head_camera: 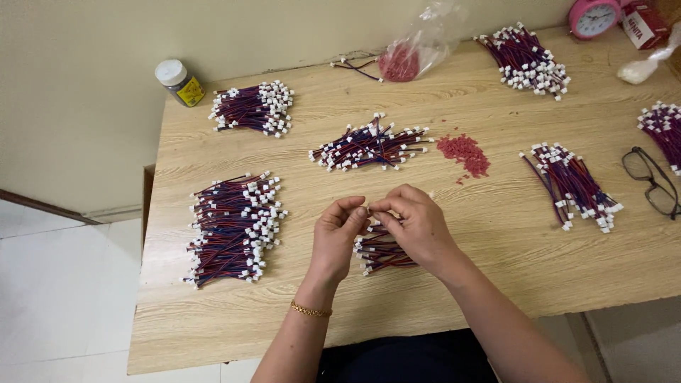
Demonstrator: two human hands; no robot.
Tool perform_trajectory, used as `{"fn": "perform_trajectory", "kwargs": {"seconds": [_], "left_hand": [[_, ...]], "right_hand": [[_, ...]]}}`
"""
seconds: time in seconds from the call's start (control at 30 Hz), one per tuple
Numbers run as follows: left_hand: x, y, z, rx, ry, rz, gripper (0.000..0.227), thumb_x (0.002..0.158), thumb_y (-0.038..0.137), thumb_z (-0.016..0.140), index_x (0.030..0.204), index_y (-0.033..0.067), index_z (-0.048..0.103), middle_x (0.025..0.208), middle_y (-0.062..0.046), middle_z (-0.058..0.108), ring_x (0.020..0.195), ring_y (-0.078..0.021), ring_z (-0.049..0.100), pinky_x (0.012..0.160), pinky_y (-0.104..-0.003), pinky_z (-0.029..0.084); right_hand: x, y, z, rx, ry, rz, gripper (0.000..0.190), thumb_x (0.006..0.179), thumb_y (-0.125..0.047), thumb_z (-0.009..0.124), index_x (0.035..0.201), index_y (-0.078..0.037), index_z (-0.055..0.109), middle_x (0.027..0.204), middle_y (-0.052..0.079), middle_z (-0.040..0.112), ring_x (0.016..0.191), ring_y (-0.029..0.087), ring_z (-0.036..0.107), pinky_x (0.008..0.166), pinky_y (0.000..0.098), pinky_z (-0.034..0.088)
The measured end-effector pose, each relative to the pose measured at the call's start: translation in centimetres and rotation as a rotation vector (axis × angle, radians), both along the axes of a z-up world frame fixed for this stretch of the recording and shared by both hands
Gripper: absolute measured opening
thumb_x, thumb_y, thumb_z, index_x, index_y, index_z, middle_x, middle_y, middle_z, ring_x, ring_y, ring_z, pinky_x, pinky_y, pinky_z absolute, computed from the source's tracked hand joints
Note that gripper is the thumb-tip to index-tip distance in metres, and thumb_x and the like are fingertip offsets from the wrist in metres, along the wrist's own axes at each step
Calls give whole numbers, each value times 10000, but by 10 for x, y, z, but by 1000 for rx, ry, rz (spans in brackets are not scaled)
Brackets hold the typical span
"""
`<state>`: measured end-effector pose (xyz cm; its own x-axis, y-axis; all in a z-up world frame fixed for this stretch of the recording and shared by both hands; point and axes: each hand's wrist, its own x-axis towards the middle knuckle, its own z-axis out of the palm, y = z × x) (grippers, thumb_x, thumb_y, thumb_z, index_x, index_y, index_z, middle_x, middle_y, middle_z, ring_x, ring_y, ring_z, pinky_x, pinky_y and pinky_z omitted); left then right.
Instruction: Threading small red beads onto individual electrical wires with connectors
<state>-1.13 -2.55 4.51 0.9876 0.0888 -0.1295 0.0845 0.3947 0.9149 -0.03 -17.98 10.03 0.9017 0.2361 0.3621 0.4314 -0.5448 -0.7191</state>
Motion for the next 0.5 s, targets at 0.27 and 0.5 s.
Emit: {"fn": "perform_trajectory", "kwargs": {"seconds": [0.27, 0.5], "left_hand": [[2, 0, -14, -9, -78, -47, 251, 886, 11, 662, 1135, 8, 633, 817, -113, 696, 686, -113, 623, 592, -211, 529], [4, 3, -20, -34, -108, -96, 304, 876, 18, 676, 1173, 12, 612, 769, -98, 671, 701, -121, 625, 605, -214, 525]], "right_hand": [[0, -3, 1, 58, 47, 37, 91, 793, -118, 755, 868, -168, 760, 826, 56, 618, 778, 233, 620, 706, 338, 497], [1, -3, -3, 115, 100, 33, 66, 774, -132, 783, 826, -137, 743, 846, 66, 645, 783, 240, 622, 702, 345, 493]]}}
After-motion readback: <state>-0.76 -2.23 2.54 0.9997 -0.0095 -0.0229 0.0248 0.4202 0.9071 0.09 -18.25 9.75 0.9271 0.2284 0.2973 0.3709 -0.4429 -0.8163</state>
